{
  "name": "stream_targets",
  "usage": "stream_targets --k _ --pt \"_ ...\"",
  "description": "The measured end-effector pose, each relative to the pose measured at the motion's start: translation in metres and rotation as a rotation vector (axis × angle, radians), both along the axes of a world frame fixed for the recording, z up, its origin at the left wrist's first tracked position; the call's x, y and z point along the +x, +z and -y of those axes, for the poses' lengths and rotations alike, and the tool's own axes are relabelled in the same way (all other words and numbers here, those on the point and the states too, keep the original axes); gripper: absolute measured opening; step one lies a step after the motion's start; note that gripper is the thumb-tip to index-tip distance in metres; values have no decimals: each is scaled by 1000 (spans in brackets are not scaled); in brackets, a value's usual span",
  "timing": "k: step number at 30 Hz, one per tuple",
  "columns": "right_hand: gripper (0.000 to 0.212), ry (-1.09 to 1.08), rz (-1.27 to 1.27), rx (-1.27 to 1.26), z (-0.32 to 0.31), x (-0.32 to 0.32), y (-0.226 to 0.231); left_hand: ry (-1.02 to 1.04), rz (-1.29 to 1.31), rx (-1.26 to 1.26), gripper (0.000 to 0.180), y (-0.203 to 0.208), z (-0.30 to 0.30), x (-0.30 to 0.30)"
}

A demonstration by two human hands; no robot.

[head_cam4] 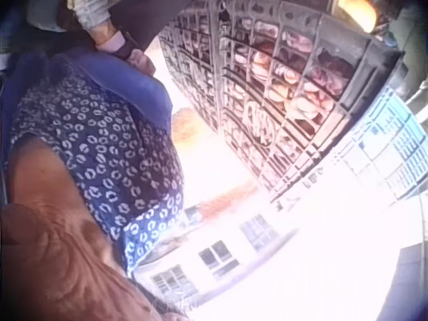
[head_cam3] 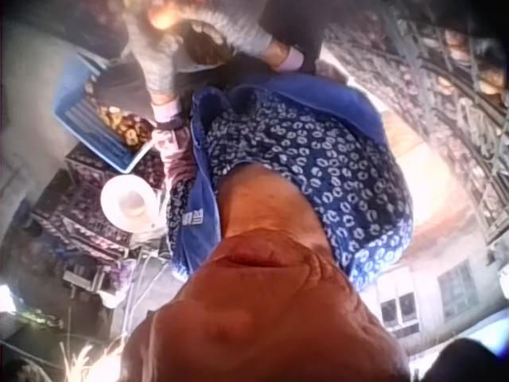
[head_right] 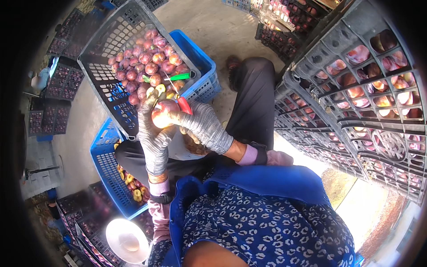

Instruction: Peeling and cutting plums or nectarines into a bucket while surrounded by crates of fruit.

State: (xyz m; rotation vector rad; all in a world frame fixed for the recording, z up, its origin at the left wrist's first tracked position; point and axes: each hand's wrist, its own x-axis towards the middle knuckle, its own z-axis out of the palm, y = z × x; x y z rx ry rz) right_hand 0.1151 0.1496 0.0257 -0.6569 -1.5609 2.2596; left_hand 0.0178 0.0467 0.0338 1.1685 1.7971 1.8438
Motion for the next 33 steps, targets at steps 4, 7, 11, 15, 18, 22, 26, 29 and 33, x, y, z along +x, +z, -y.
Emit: stream_targets --k 4,7,11,15,18,22,26,29,33 --pt "37 -89 -41 275 17 5 -13 -105 753 186 72 -19 20 21" --pt "36 -35 28 327 19 12 -22 -36 678 127 67 -27 33 26" --pt "32 50 16 127 24 31 -6 169 357 31 58 -27 43 29" --pt "36 318 51 -180 24 46 17 218 142 -105 61 -28 48 26" --pt "41 435 62 -276 33 44 14 181 208 -92 62 -23 53 30" --pt "52 238 58 -190 48 40 14 146 221 -42 64 -31 55 30" --pt "50 352 98 -183 42 43 4 188 184 -131 63 -32 54 30" --pt "47 384 181 -262 38 46 11 210 157 -181 61 -38 55 28" --pt "41 289 94 -2 43 43 5 184 184 -189 54 -42 53 26"
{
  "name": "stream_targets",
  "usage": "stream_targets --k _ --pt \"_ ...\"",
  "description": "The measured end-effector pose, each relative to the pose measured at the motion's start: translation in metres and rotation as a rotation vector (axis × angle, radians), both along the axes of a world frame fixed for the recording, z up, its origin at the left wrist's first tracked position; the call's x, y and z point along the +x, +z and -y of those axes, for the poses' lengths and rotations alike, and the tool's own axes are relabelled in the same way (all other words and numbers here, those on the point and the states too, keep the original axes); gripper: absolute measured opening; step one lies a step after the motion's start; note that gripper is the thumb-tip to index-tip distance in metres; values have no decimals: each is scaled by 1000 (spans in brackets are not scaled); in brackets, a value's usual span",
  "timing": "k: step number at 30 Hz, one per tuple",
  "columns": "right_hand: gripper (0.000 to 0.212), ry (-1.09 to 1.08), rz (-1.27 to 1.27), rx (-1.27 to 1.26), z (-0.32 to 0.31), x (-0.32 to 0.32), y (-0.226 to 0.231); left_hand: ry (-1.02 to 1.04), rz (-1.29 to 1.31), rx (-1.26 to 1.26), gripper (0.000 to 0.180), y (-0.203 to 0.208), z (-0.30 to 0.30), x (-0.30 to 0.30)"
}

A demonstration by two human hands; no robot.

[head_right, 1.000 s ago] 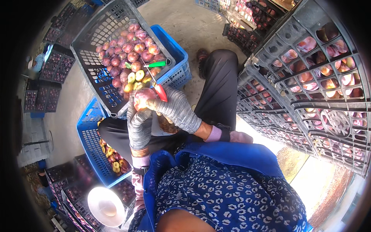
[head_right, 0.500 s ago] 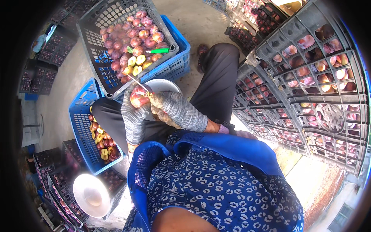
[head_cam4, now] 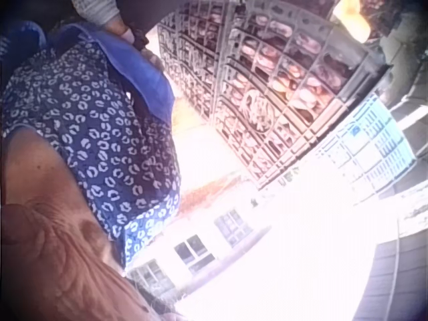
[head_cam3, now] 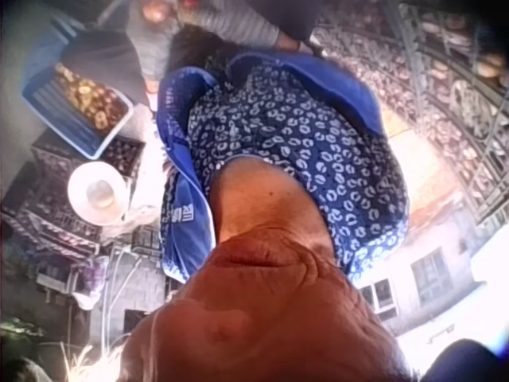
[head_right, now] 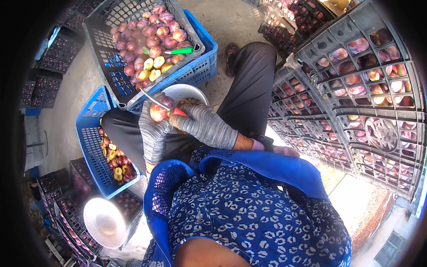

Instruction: Peeling and cutting plums or nectarines into a bucket while surrounded by crates of fruit.

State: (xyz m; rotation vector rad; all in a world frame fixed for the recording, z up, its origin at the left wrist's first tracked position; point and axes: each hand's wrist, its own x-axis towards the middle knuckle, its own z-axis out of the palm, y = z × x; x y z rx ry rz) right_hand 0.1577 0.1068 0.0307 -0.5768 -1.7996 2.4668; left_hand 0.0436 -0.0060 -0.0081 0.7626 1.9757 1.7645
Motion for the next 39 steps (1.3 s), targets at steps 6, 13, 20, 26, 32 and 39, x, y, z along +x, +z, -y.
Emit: stream_targets --k 6,13,20,26,32,39 --pt "35 79 172 -6 -7 3 6 -106 136 85 88 1 3 1" --pt "35 120 156 -37 -10 1 -1 -128 92 72 92 -4 4 -2" --pt "41 -6 159 766 0 0 -38 -160 14 -3 73 -8 4 -2" --pt "38 -13 339 864 6 0 -43 -94 -45 -66 65 -13 -1 6" --pt "37 34 255 871 9 5 -78 -122 -88 -104 63 -21 1 6" --pt "36 -65 449 958 0 2 -75 -84 50 -140 59 -12 -21 22"
